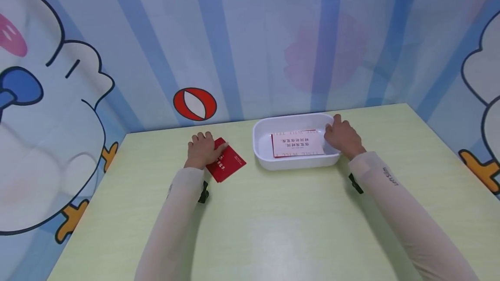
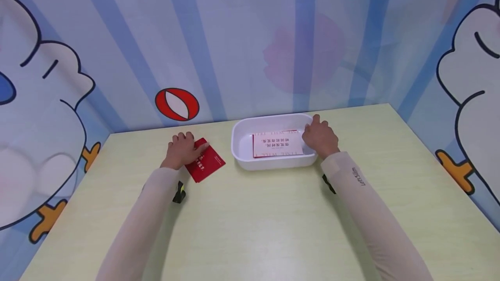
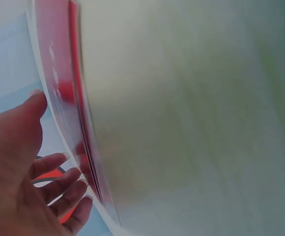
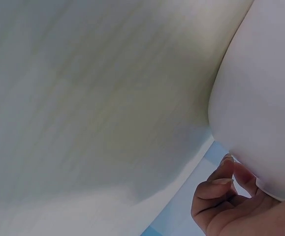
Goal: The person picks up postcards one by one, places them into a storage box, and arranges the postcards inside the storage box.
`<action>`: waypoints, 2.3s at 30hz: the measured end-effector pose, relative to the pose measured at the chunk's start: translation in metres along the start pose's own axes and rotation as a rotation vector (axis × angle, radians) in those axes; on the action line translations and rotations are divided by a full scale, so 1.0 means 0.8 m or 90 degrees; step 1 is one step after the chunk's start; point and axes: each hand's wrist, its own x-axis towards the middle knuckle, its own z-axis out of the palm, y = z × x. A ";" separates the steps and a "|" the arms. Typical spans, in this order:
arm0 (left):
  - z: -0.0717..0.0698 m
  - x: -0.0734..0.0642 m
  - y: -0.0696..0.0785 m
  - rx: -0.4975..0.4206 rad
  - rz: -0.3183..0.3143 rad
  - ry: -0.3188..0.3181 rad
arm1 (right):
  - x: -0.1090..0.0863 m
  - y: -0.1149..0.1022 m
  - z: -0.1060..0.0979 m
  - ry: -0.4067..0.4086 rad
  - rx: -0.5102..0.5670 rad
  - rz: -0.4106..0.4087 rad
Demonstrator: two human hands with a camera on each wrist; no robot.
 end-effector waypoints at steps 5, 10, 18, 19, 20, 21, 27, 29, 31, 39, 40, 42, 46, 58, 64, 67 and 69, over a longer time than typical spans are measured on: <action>0.004 0.002 -0.006 0.005 -0.005 -0.015 | 0.000 0.000 0.000 -0.003 -0.003 -0.001; 0.005 0.003 -0.008 0.004 -0.002 -0.015 | 0.001 0.000 -0.002 -0.002 0.000 -0.008; 0.005 -0.001 -0.006 0.001 -0.002 -0.013 | 0.001 0.001 0.000 -0.002 0.002 -0.007; 0.004 -0.002 -0.006 0.000 -0.002 -0.011 | 0.001 0.001 0.000 -0.002 0.002 -0.007; 0.004 -0.002 -0.006 0.001 -0.001 -0.009 | 0.001 0.001 0.000 0.000 0.001 -0.010; 0.003 -0.002 -0.005 0.003 -0.001 -0.007 | 0.001 0.001 0.000 0.001 0.000 -0.011; 0.001 0.001 -0.003 0.011 0.003 0.001 | 0.000 0.000 -0.004 0.008 0.002 -0.008; 0.001 0.002 -0.002 0.007 0.001 0.000 | -0.001 0.000 -0.005 0.007 0.003 -0.005; 0.000 0.003 -0.001 0.004 -0.002 -0.002 | -0.001 -0.001 -0.006 0.006 0.003 -0.004; -0.001 0.003 0.000 -0.007 -0.007 0.000 | 0.000 0.000 -0.005 0.005 0.005 -0.004; -0.002 0.002 0.000 -0.012 -0.010 -0.001 | 0.000 0.000 -0.005 0.005 0.003 -0.004; -0.001 0.001 -0.001 -0.020 -0.014 -0.001 | 0.000 0.001 -0.005 0.003 0.004 -0.007; 0.001 0.000 -0.003 -0.028 -0.025 -0.010 | -0.001 0.002 -0.004 0.000 0.009 -0.013; -0.004 -0.007 -0.004 -0.047 -0.065 -0.041 | -0.005 -0.001 0.000 -0.006 0.015 -0.015; -0.005 -0.007 -0.005 -0.066 -0.071 -0.036 | -0.003 -0.001 0.001 -0.001 0.009 -0.005; -0.005 -0.006 -0.007 -0.078 -0.066 -0.032 | -0.003 0.000 0.002 0.001 0.008 -0.002; -0.004 -0.005 -0.008 -0.084 -0.064 -0.030 | -0.002 0.000 0.002 0.002 0.008 -0.001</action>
